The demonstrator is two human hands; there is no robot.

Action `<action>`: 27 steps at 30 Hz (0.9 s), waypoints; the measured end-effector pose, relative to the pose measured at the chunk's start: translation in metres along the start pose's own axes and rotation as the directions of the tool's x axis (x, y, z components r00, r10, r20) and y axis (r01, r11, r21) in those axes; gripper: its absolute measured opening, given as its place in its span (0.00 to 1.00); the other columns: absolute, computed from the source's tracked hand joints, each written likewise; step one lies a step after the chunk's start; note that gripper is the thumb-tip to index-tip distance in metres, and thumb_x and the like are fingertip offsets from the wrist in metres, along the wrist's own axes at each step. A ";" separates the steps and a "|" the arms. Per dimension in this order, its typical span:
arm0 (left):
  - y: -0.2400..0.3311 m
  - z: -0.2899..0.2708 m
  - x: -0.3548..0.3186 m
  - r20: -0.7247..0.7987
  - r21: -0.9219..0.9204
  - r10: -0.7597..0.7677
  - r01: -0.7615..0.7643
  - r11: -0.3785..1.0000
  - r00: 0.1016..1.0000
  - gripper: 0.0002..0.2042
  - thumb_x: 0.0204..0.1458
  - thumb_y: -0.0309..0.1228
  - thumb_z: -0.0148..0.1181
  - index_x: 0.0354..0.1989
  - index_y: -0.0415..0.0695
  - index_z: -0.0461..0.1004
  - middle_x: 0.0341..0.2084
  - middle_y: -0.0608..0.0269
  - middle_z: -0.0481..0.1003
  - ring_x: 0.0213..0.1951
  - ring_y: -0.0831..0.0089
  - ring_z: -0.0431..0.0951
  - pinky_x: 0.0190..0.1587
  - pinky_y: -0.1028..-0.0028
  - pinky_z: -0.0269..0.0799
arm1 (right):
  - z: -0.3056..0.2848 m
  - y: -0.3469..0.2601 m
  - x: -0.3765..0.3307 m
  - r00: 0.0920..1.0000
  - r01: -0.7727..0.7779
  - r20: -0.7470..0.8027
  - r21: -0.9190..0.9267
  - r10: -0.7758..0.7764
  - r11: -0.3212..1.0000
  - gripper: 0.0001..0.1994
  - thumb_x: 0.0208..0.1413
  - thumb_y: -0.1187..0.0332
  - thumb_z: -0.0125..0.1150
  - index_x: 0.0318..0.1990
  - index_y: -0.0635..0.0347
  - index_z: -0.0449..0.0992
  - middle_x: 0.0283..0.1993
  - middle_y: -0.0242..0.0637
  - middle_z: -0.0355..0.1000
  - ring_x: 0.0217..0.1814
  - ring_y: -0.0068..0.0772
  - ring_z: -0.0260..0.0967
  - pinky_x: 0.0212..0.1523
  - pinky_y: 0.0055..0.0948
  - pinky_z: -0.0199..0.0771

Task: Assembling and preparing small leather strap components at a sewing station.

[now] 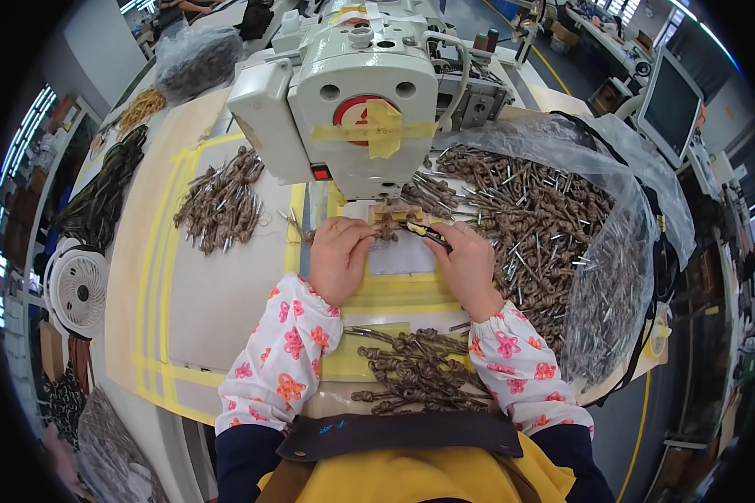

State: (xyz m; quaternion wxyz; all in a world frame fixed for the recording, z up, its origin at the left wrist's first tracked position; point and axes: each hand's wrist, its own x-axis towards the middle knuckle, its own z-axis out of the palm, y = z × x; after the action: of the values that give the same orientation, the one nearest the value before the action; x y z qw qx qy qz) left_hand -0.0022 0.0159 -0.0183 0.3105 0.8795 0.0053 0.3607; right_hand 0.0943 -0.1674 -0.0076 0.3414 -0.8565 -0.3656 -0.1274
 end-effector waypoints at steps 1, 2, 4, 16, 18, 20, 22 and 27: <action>-0.001 -0.001 0.000 0.005 -0.002 0.002 -0.002 1.000 1.000 0.06 0.42 0.20 0.58 0.30 0.41 0.75 0.29 0.59 0.74 0.36 0.58 0.71 0.40 0.66 0.66 | 0.000 0.001 0.000 1.000 0.007 -0.005 0.009 -0.007 1.000 0.11 0.45 0.67 0.63 0.38 0.57 0.76 0.27 0.38 0.68 0.26 0.43 0.69 0.26 0.37 0.68; -0.003 -0.005 0.000 0.003 0.053 0.002 -0.002 0.999 1.000 0.05 0.42 0.21 0.58 0.29 0.41 0.75 0.29 0.60 0.74 0.36 0.58 0.71 0.40 0.66 0.65 | 0.000 0.001 0.000 1.000 0.014 -0.009 0.020 -0.014 1.000 0.11 0.45 0.67 0.63 0.37 0.57 0.77 0.26 0.38 0.68 0.26 0.43 0.69 0.26 0.37 0.68; -0.013 -0.015 0.000 0.006 0.108 -0.001 0.000 0.994 1.000 0.05 0.42 0.21 0.58 0.28 0.41 0.75 0.29 0.60 0.74 0.36 0.58 0.70 0.41 0.66 0.64 | -0.002 0.004 0.001 0.998 0.010 -0.062 0.046 -0.007 0.999 0.11 0.44 0.68 0.64 0.37 0.59 0.77 0.25 0.39 0.67 0.25 0.41 0.67 0.25 0.34 0.66; -0.032 -0.048 0.006 -0.052 0.059 -0.030 0.033 0.998 0.998 0.04 0.43 0.20 0.57 0.29 0.39 0.74 0.30 0.57 0.74 0.38 0.58 0.70 0.42 0.67 0.66 | 0.003 -0.011 0.005 0.999 0.040 0.036 0.028 -0.041 0.999 0.15 0.43 0.65 0.65 0.40 0.58 0.75 0.28 0.38 0.68 0.28 0.42 0.69 0.27 0.34 0.70; -0.031 -0.049 0.007 -0.029 0.047 -0.016 0.018 0.999 0.999 0.04 0.43 0.20 0.57 0.29 0.38 0.74 0.30 0.57 0.74 0.38 0.59 0.70 0.42 0.67 0.66 | 0.012 -0.009 0.009 0.998 0.064 -0.008 0.040 -0.064 0.997 0.14 0.43 0.66 0.65 0.39 0.59 0.76 0.27 0.38 0.68 0.26 0.40 0.68 0.26 0.33 0.68; -0.033 -0.049 0.009 -0.007 0.033 -0.004 0.005 0.999 1.000 0.04 0.43 0.20 0.57 0.29 0.38 0.74 0.30 0.57 0.74 0.37 0.59 0.70 0.43 0.68 0.66 | 0.016 -0.005 0.012 0.995 0.090 -0.050 0.048 -0.087 0.995 0.13 0.43 0.67 0.66 0.38 0.59 0.76 0.27 0.39 0.68 0.25 0.39 0.68 0.25 0.32 0.66; -0.035 -0.048 0.014 -0.040 -0.051 -0.043 0.041 0.998 0.998 0.03 0.44 0.20 0.57 0.28 0.38 0.74 0.30 0.58 0.74 0.37 0.59 0.71 0.42 0.67 0.66 | 0.016 -0.003 0.016 0.994 0.104 -0.032 0.050 -0.103 0.993 0.13 0.43 0.67 0.65 0.37 0.60 0.76 0.28 0.39 0.69 0.25 0.40 0.68 0.25 0.32 0.66; -0.095 -0.081 0.002 -0.255 0.353 -0.058 0.149 0.924 0.965 0.02 0.44 0.24 0.58 0.26 0.40 0.75 0.29 0.59 0.75 0.35 0.60 0.72 0.39 0.66 0.66 | -0.011 -0.004 0.014 0.995 0.063 -0.085 0.043 -0.059 0.997 0.11 0.43 0.69 0.64 0.36 0.58 0.77 0.30 0.37 0.70 0.29 0.40 0.69 0.29 0.33 0.69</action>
State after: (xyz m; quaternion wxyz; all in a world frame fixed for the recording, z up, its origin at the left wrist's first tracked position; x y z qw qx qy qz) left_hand -0.0322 0.1372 -0.0253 0.1555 0.8704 0.1572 0.4399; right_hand 0.1019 -0.1650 0.0088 0.3719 -0.8309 -0.3796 -0.1651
